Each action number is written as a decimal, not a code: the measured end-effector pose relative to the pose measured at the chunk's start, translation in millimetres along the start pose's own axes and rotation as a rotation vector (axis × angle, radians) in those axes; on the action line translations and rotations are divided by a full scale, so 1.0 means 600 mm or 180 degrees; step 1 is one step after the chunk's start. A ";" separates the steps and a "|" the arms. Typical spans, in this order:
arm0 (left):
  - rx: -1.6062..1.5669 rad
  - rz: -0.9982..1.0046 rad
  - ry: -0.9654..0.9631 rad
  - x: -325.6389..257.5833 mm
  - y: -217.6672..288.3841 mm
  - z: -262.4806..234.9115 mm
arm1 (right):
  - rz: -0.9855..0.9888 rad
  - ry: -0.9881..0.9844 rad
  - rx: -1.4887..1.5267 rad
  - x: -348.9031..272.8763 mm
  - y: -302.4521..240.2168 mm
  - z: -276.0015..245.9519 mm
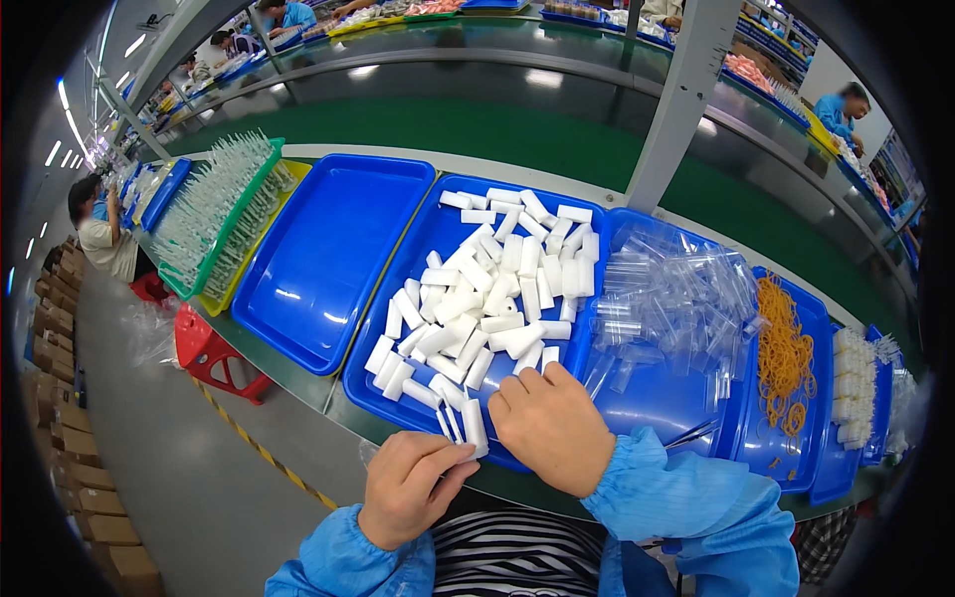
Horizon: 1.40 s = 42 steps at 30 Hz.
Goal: The person assembles small white cylindrical components by inserting them into clear plastic sleeves. They then use tweezers to adjust the components and secure the bundle with a rubber band. The finished units are placed into a green tray on the assembly line.
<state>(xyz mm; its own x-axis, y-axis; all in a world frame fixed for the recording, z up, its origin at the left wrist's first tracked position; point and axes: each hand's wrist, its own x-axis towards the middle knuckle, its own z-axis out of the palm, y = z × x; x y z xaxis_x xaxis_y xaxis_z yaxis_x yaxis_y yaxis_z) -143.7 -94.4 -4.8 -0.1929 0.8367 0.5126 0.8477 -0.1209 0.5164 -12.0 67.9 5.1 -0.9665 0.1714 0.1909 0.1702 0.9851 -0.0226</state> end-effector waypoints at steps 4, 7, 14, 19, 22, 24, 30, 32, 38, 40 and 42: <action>-0.0086 -0.0075 0.0146 -0.008 0.001 0.011 | 0.0515 0.0338 0.1290 -0.005 0.013 -0.015; -0.0126 -0.0095 0.0130 -0.005 0.011 0.020 | 0.1396 0.0276 0.3021 -0.007 0.004 -0.054; -0.0179 0.0047 0.0010 0.013 0.023 0.032 | 0.1070 0.0543 0.3586 -0.024 -0.001 -0.062; -0.0181 0.0184 -0.0102 0.015 0.027 0.034 | 0.1241 0.0194 0.4002 -0.034 0.011 -0.061; -0.0142 0.0326 -0.0177 0.015 0.030 0.032 | 0.1583 0.0192 0.4403 -0.036 0.023 -0.057; -0.0023 0.0391 -0.0257 0.018 0.037 0.025 | 0.2132 0.0650 0.5043 -0.037 0.036 -0.053; 0.0050 0.0675 -0.0422 0.018 0.041 0.018 | 0.1513 0.0776 0.3707 -0.044 0.039 -0.045; 0.0087 0.0669 -0.0415 0.016 0.036 0.019 | 0.1220 0.0418 0.3447 -0.048 0.040 -0.056; -0.0408 0.0395 0.0352 -0.011 0.017 0.034 | 0.0482 0.0591 0.3563 -0.047 0.037 -0.046; -0.0608 0.0234 0.0682 -0.020 0.006 0.040 | 0.0453 0.0576 0.3729 -0.047 0.025 -0.042; -0.0908 0.0223 0.0600 -0.025 0.002 0.041 | 0.0335 0.0522 0.3806 -0.048 0.018 -0.037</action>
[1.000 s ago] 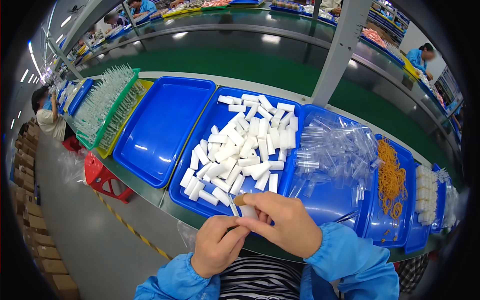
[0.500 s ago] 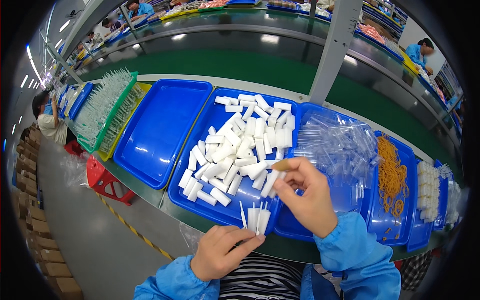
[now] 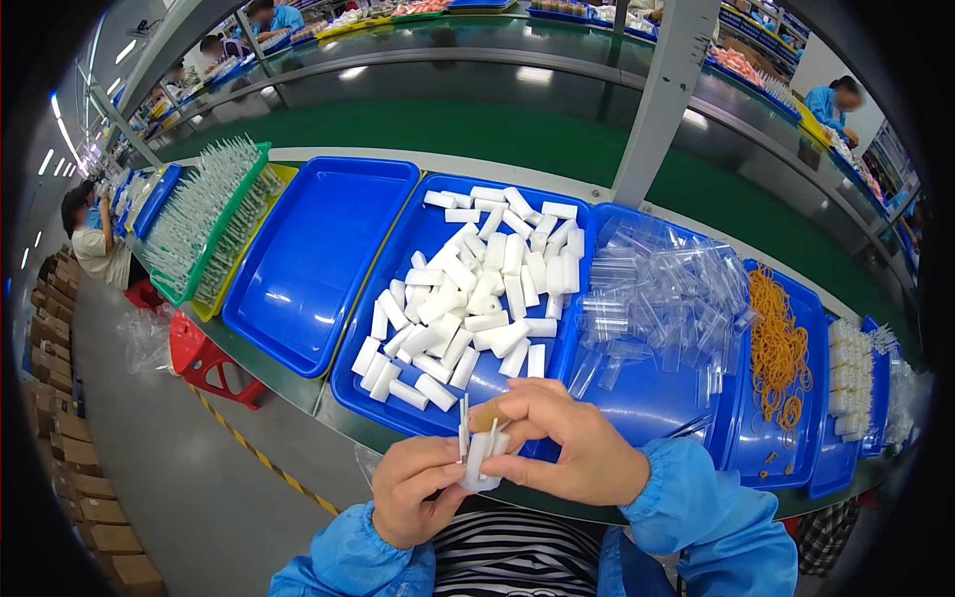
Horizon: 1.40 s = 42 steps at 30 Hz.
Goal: The person assembles small white cylindrical components by inserting them into clear plastic sleeves. They then use tweezers to adjust the components and secure the bundle with a rubber band. The finished units are placed into a green tray on the assembly line.
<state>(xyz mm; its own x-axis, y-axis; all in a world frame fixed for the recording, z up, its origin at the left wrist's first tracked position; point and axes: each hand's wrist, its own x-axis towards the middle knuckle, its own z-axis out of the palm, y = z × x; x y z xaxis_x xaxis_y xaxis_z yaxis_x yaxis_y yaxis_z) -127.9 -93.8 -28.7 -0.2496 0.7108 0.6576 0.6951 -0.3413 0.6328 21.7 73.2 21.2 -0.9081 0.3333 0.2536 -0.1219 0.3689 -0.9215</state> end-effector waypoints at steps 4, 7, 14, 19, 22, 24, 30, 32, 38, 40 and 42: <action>0.0136 0.0161 -0.0006 0.004 -0.004 -0.013 | 0.0236 0.0145 -0.0283 0.009 0.002 0.005; 0.0689 0.0139 -0.0235 0.020 0.006 -0.031 | -0.0498 0.0595 -0.2024 0.053 0.019 -0.036; 0.0949 -0.0068 -0.0672 0.030 0.013 -0.031 | -0.0528 -0.0388 -0.3807 0.076 0.053 -0.029; 0.0854 -0.0110 -0.0667 0.019 0.009 -0.022 | -0.0238 0.0081 -0.2518 0.078 0.037 -0.032; 0.0764 0.0077 -0.0825 0.026 0.012 -0.021 | 0.0427 0.0635 -0.0478 0.065 0.021 -0.021; 0.0681 0.0194 -0.1007 0.034 0.023 -0.020 | 0.0754 0.1006 0.0967 0.060 0.016 -0.011; 0.0639 0.0342 -0.1238 0.048 0.033 -0.018 | 0.0914 0.0653 0.0678 0.032 0.002 -0.005; 0.0681 0.0327 -0.1179 0.049 0.032 -0.019 | 0.0965 0.0144 0.0306 0.025 -0.005 -0.020; 0.0417 0.0322 -0.0682 0.026 0.014 -0.013 | 0.0455 0.0161 0.0706 0.008 0.008 -0.019; 0.0245 0.0195 -0.0240 0.012 0.009 -0.003 | 0.0361 0.0083 0.0515 0.005 -0.003 -0.011; 0.0114 0.0125 -0.0041 0.001 0.002 0.001 | 0.0387 -0.0125 0.0246 0.002 -0.010 -0.010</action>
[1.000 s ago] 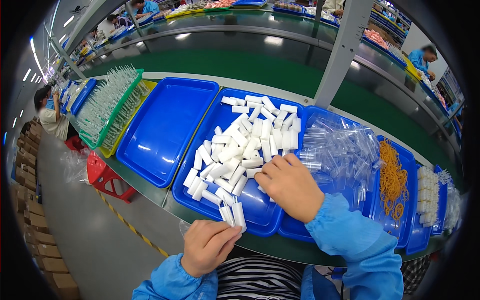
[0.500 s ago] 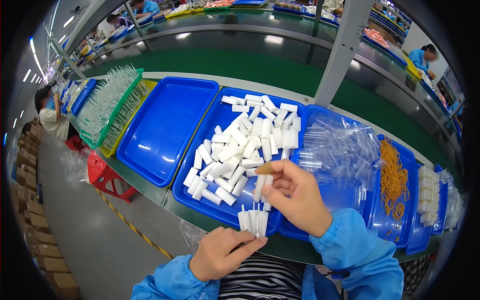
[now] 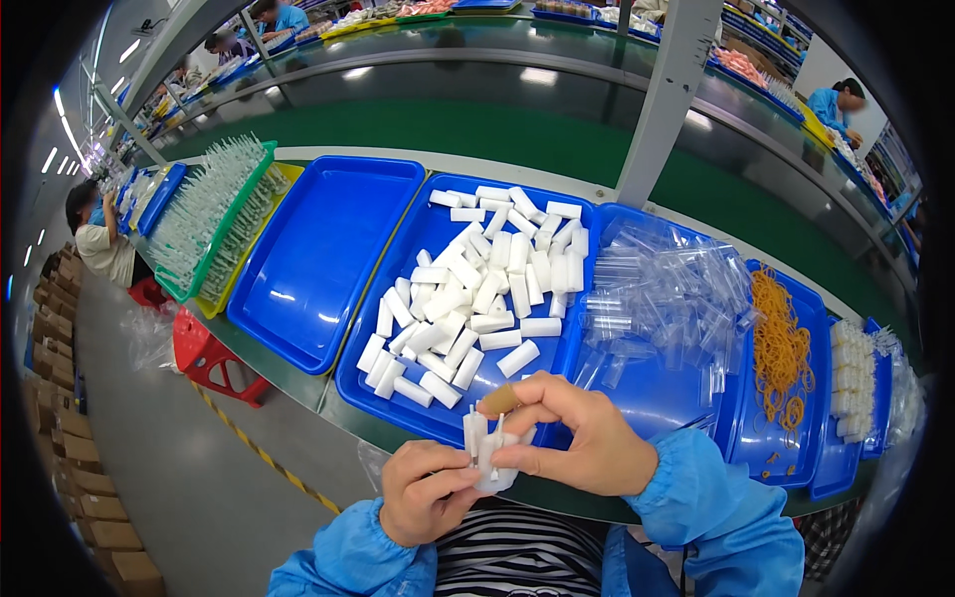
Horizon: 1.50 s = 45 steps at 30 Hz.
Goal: The person assembles small white cylindrical components by inserting them into clear plastic sleeves. They then use tweezers to adjust the components and secure the bundle with a rubber band. The finished units are placed into a green tray on the assembly line.
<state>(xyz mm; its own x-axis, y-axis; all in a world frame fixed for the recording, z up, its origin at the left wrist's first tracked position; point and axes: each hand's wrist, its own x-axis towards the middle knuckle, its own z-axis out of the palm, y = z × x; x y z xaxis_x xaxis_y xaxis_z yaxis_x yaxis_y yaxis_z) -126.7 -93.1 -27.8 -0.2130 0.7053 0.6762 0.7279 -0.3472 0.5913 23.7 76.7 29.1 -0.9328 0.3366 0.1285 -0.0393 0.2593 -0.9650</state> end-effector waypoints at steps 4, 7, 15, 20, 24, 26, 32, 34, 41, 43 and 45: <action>0.0169 -0.0137 0.0173 0.015 0.004 -0.006 | -0.0093 0.0436 0.0022 0.008 0.003 0.004; 0.0464 -0.0025 -0.0070 0.034 0.003 -0.025 | -0.0763 0.0800 -0.1506 0.036 0.007 -0.028; 0.0900 -0.0179 -0.0684 0.030 0.006 -0.054 | -0.0737 -0.0837 -0.4288 0.056 0.016 0.010; 0.0849 -0.0344 -0.0701 0.021 0.009 -0.044 | -0.0682 -0.0259 -0.3572 0.060 0.056 0.014; 0.0806 -0.0162 -0.0714 0.009 0.001 -0.042 | 0.0074 0.0454 -0.1295 0.054 0.030 -0.004; 0.0842 0.0023 -0.0870 0.015 0.002 -0.044 | 0.0432 0.0651 -0.0015 0.053 0.027 -0.008; 0.0613 0.0388 -0.1374 0.049 0.035 -0.038 | 0.0555 0.0797 0.0333 0.040 0.016 -0.012; 0.0562 0.0432 -0.1447 0.055 0.038 -0.037 | 0.0578 0.0607 0.0424 0.033 0.024 -0.018; 0.0707 0.0545 -0.1600 0.058 0.042 -0.041 | 0.0759 0.0847 0.1077 0.023 0.027 -0.037; 0.0685 0.0543 -0.1615 0.061 0.044 -0.039 | 0.0830 0.0672 0.0933 0.019 0.027 -0.038; 0.0642 0.0540 -0.1616 0.064 0.046 -0.035 | 0.0808 0.0642 0.0964 0.015 0.029 -0.033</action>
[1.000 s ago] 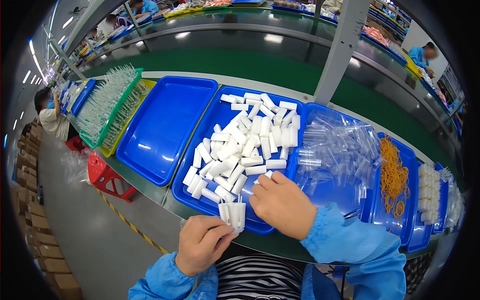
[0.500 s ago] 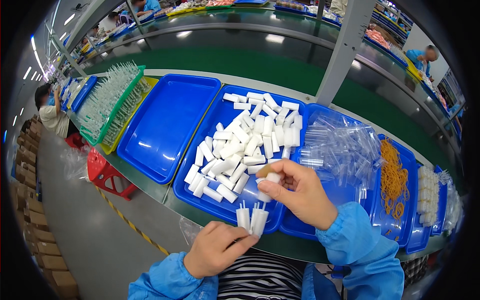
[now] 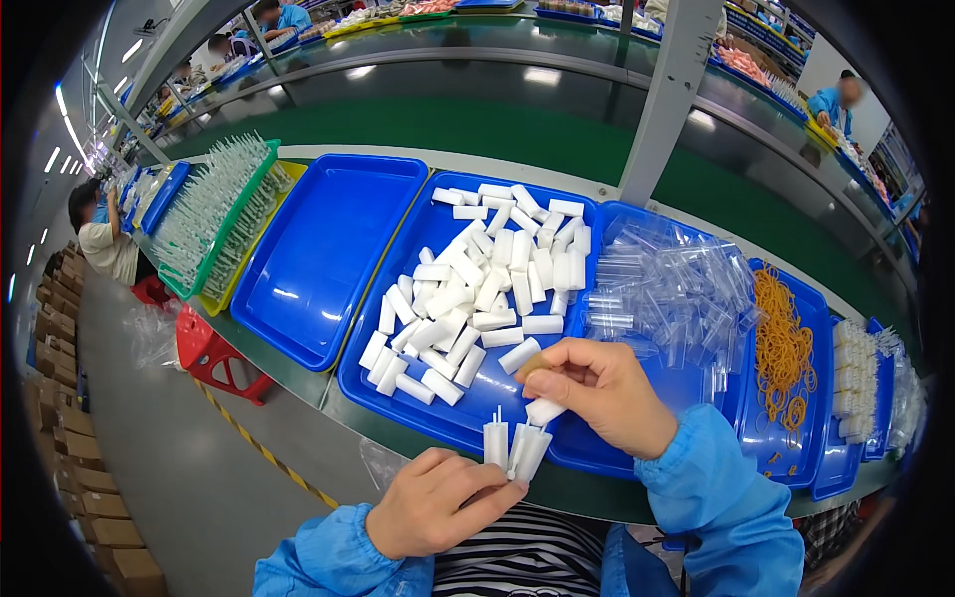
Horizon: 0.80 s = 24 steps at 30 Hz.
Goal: The person assembles small white cylindrical components by inserting them into clear plastic sleeves. They then use tweezers to adjust the components and secure the bundle with a rubber band. The finished units are placed into a green tray on the assembly line.
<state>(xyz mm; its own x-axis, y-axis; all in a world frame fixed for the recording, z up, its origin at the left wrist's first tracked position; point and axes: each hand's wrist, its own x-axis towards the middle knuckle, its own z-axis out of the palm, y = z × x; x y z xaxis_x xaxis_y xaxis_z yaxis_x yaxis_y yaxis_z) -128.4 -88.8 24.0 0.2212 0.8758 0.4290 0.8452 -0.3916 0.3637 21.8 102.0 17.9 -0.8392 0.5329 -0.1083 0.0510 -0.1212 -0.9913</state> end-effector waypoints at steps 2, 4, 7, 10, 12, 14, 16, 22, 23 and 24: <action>-0.0037 -0.0011 -0.0011 0.003 0.000 0.003 | -0.0115 0.0088 0.0210 -0.003 0.003 0.011; -0.0068 -0.0040 -0.0037 0.004 -0.007 0.013 | 0.0095 0.0014 0.0013 0.000 0.014 0.012; -0.0033 -0.0128 0.0081 -0.002 -0.020 0.027 | 0.0166 -0.0142 -0.0090 0.001 0.014 0.021; -0.0006 -0.0310 0.0166 -0.011 -0.023 0.024 | 0.0313 -0.0459 -0.0005 0.005 0.009 0.017; 0.0027 -0.0360 0.0226 -0.013 -0.022 0.018 | 0.0279 -0.0533 0.0015 0.013 0.002 0.014; 0.0051 -0.0423 0.0193 -0.018 -0.021 0.010 | 0.0032 -0.0354 -0.0422 0.018 0.012 0.015; 0.0112 -0.0492 0.0224 -0.029 -0.025 0.005 | -0.0462 -0.0179 -0.1278 0.024 0.017 0.015; 0.0245 -0.0742 0.0406 -0.058 -0.026 -0.009 | -0.1772 0.0117 -0.3516 0.045 0.011 -0.002; 0.0237 -0.0746 0.0439 -0.058 -0.027 -0.010 | -0.1966 0.0219 -0.3728 0.049 0.009 -0.003; 0.0212 -0.0746 0.0439 -0.057 -0.027 -0.010 | -0.1973 0.0067 -0.3979 0.052 0.006 -0.002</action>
<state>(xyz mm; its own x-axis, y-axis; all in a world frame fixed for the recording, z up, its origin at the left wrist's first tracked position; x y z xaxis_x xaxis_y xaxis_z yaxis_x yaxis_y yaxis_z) -152.7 -114.2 8.1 -0.0484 0.8918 0.4498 0.8967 -0.1596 0.4130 -3.6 119.6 10.9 -0.8950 0.2378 0.3774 0.1318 0.9492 -0.2856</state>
